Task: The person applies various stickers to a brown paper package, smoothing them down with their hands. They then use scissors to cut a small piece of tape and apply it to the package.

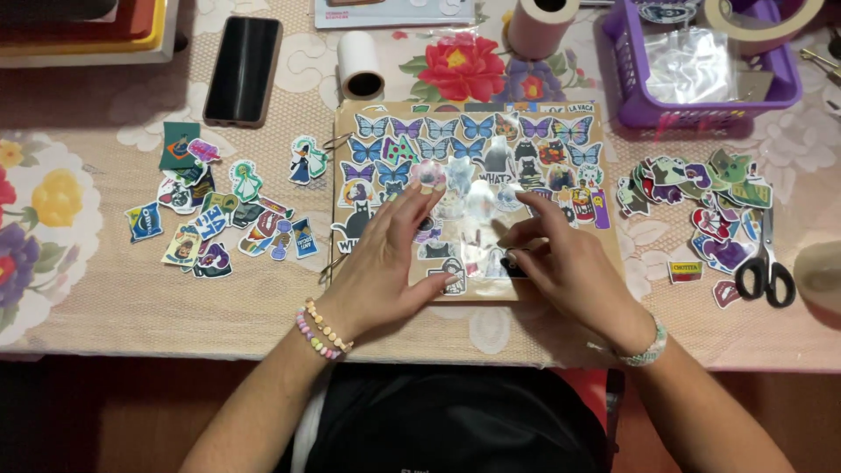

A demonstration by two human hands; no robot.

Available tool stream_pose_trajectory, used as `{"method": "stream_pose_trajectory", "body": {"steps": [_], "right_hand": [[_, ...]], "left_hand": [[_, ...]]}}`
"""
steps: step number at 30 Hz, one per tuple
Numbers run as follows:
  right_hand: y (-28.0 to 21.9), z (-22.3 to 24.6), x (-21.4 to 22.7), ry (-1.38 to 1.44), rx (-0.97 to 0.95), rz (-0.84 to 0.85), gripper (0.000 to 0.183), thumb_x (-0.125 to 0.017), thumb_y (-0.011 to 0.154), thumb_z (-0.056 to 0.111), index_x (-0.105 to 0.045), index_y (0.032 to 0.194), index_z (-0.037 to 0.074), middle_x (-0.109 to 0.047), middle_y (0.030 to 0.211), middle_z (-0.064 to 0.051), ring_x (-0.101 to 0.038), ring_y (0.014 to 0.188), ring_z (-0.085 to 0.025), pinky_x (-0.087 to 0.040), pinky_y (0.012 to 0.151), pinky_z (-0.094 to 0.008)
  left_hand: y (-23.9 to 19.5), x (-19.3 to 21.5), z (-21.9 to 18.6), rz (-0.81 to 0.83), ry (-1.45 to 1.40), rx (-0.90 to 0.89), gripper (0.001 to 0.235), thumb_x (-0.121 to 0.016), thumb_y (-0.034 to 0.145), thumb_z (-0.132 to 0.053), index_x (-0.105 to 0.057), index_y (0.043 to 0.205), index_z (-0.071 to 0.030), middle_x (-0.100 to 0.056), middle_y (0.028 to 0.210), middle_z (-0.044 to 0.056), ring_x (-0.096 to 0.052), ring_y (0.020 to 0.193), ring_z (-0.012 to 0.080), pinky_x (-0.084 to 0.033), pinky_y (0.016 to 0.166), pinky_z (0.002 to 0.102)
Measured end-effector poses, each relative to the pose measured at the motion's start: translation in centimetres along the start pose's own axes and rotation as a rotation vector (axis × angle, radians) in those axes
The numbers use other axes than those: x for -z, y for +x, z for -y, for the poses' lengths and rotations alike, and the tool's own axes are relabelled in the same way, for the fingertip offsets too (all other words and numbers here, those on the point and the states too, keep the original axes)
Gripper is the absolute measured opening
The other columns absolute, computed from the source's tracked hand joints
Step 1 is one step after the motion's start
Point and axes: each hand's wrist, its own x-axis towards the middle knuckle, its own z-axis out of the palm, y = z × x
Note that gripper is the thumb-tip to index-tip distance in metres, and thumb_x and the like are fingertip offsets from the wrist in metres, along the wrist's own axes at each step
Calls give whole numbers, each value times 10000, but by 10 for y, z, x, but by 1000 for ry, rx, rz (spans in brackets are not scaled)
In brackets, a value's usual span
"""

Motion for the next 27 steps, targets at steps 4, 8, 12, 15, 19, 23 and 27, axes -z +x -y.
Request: {"method": "stream_pose_trajectory", "body": {"steps": [4, 8, 12, 15, 19, 23, 27], "right_hand": [[3, 8, -3, -60, 52, 30, 716, -681, 856, 97, -356, 1492, 60, -745, 1083, -126, -722, 968, -372, -568, 829, -535], [22, 5, -20, -152, 165, 33, 729, -687, 849, 46, -355, 1497, 5, -718, 1138, -153, -673, 1046, -377, -535, 883, -518], [26, 8, -26, -187, 136, 27, 719, -673, 844, 27, -354, 1488, -8, -736, 1071, -144, -670, 1002, -377, -542, 841, -523], [27, 13, -24, -67, 89, 6, 765, -638, 850, -5, -265, 1514, -66, -738, 999, -151, -684, 960, -376, -523, 855, -519], [25, 21, -26, -7, 103, -21, 826, -626, 839, -32, -176, 1529, -92, -725, 1041, -186, -664, 1001, -407, -506, 882, -543], [26, 29, -37, -24, 223, 31, 857, -665, 839, 23, -185, 1542, -74, -736, 1049, -141, -650, 1022, -361, -506, 908, -495], [35, 33, -50, -92, 154, 86, 892, -703, 838, 85, -179, 1544, -65, -720, 1048, -157, -639, 986, -396, -522, 843, -536]], "left_hand": [[7, -10, 2, 94, 30, -42, 954, -754, 868, -340, -164, 1505, 56, -469, 1471, 290, -311, 1453, 481, -215, 1173, 614], [26, -21, 26, 218, 90, -132, 1187, -797, 801, -470, -42, 1556, 50, -503, 1465, 250, -304, 1474, 443, -210, 1178, 627], [36, -22, 39, 258, 243, -181, 1236, -779, 765, -599, -111, 1559, 72, -410, 1553, 243, -277, 1493, 412, -161, 1206, 594], [35, -21, 42, 264, 237, -130, 1314, -770, 715, -695, -100, 1572, 42, -391, 1567, 223, -288, 1488, 395, -153, 1213, 589], [27, -1, 34, 241, 242, -54, 1306, -768, 703, -717, -135, 1578, 17, -324, 1596, 241, -242, 1494, 417, -132, 1201, 610], [14, 13, 32, 231, 479, 17, 1088, -715, 694, -769, -443, 1472, -58, -308, 1613, 199, -213, 1511, 392, -153, 1189, 617], [-8, 24, 10, 168, 571, 175, 1093, -698, 720, -784, -449, 1471, -30, -315, 1604, 213, -206, 1518, 379, -129, 1201, 590]]}}
